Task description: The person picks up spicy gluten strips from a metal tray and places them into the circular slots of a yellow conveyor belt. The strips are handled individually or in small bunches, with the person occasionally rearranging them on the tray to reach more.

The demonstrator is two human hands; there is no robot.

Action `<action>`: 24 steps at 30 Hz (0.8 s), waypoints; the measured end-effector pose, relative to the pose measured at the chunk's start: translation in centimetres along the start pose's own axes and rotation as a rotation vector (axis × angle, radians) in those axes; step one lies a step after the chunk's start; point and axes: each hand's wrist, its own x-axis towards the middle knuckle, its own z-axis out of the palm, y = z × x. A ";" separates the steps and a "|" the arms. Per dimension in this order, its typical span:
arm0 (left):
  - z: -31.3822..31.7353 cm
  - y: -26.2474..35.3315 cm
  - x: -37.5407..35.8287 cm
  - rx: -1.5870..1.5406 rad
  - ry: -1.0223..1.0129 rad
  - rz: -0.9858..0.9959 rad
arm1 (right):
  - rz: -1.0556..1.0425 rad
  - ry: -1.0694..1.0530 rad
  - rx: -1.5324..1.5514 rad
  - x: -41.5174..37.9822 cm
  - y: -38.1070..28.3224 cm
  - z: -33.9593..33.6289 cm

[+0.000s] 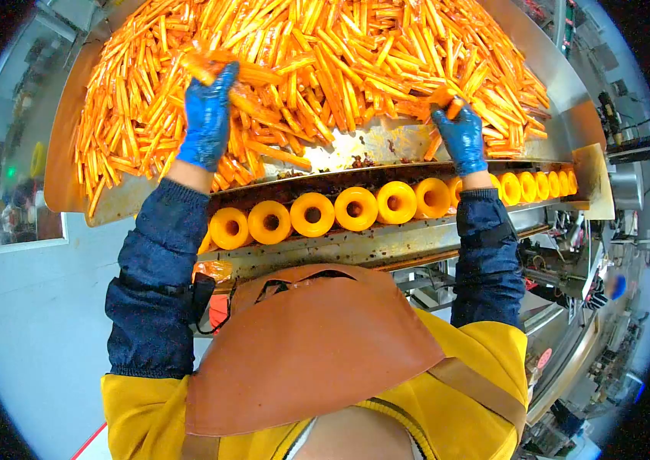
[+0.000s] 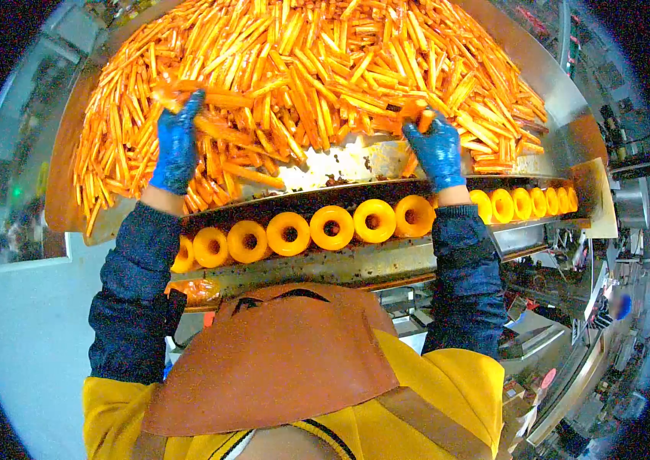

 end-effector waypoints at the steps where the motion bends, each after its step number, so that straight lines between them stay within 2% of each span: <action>1: -0.5 0.7 -0.6 -0.114 0.000 -0.058 | 0.002 -0.001 0.001 -0.3 0.7 0.1; 3: -1.9 0.7 -1.8 -0.228 -0.002 -0.117 | 0.286 0.078 0.558 -0.7 1.9 0.3; 4: -2.9 -0.1 -2.3 -0.147 -0.047 -0.061 | 0.334 0.142 0.681 -0.9 0.8 -0.1; 7: -4.3 -0.7 -5.1 -0.064 -0.143 -0.002 | 0.387 0.181 0.824 -2.4 -1.1 -1.4; 9: -5.3 -0.9 -6.9 -0.259 -0.202 -0.055 | 0.359 0.173 0.864 -4.0 -1.9 -1.4; 10: -5.8 -0.9 -7.6 -0.372 -0.206 -0.161 | 0.395 0.160 0.909 -5.0 -2.1 -1.3; 11: -6.0 -0.6 -8.4 -0.372 -0.204 -0.164 | 0.430 0.149 0.955 -6.1 -2.5 -1.2; 12: -5.9 0.4 -9.3 0.136 -0.227 0.132 | 0.392 0.137 0.971 -7.1 -3.8 -1.3; 13: -6.0 1.1 -10.2 0.647 -0.238 0.424 | 0.539 0.076 1.017 -8.2 -4.2 -1.3; 14: -6.3 0.9 -11.1 0.213 -0.214 0.048 | 0.342 0.057 0.928 -9.4 -4.8 -0.8; 15: -6.9 0.3 -11.7 0.214 -0.211 0.045 | 0.147 0.038 0.834 -10.6 -5.4 -0.1; 17: -8.3 -0.5 -12.6 0.540 -0.282 0.267 | 0.608 -0.034 1.263 -13.1 -6.0 1.2; 18: -8.5 -0.3 -13.4 0.496 -0.281 0.131 | 0.535 -0.071 1.107 -15.4 -3.1 3.7; 19: -8.6 -0.1 -13.9 0.497 -0.280 0.129 | 0.378 -0.183 0.902 -16.6 -2.8 4.1; 21: -8.6 0.2 -14.5 0.637 -0.309 0.237 | 0.545 -0.272 1.029 -16.8 -5.5 4.5; 23: -8.8 -0.4 -15.2 0.624 -0.325 0.232 | 0.599 -0.283 1.104 -16.8 -6.2 4.6; 24: -8.2 -0.3 -15.6 0.256 -0.219 -0.013 | 0.639 -0.313 0.991 -16.9 -6.0 4.5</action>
